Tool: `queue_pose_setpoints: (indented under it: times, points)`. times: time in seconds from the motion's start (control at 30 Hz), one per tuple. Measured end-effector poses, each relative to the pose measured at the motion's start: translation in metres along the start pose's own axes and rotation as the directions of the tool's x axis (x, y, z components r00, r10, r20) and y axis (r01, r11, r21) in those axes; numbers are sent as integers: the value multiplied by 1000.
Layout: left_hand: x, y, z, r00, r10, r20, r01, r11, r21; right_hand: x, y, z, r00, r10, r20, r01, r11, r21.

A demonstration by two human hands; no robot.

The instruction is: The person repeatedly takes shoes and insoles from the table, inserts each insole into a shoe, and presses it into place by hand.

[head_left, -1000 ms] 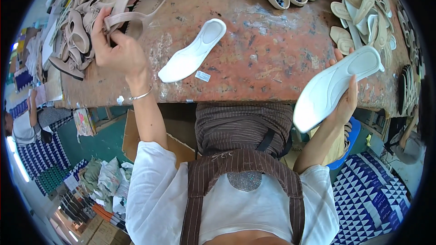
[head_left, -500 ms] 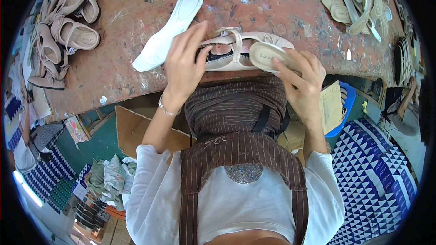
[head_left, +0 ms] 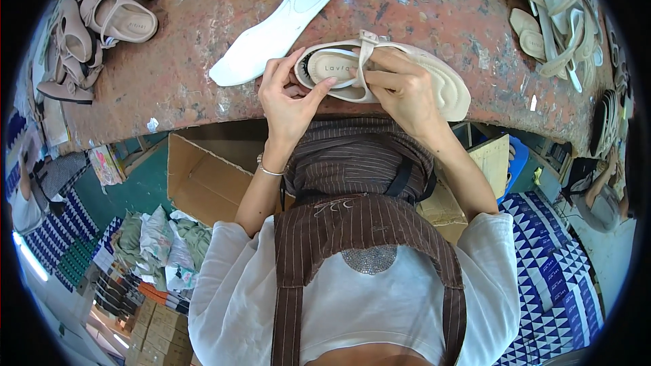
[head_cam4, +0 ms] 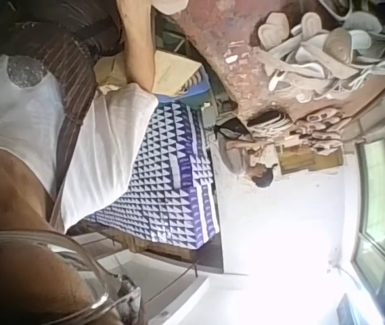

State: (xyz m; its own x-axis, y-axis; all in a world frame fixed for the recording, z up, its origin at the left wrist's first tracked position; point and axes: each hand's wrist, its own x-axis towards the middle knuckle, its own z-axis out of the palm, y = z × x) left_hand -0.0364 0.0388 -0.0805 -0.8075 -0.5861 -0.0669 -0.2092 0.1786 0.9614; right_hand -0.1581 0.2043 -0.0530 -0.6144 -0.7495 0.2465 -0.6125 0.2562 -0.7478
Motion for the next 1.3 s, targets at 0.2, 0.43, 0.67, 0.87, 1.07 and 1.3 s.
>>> queue_pose_setpoints:
  times: [0.2,0.43,0.67,0.87,1.07,1.3]
  points:
    - [6,-6,3,999,5,-45,-5,1000,3,4,2,17,998,-23,57,22,999,32]
    - [13,-10,5,994,-42,-96,39,999,-29,-1,6,22,986,-152,72,162,973,-167]
    - [20,-7,5,965,-243,-100,235,969,-79,7,3,12,861,-151,485,199,979,-49]
    - [24,1,4,993,-73,-95,89,980,177,-8,-25,-2,949,122,292,20,898,-439]
    - [13,19,11,998,42,-39,-18,874,486,-8,-3,-25,980,187,68,-143,899,-415]
    - [-44,58,54,938,134,318,-305,755,581,35,33,-67,826,389,-409,-403,914,55]
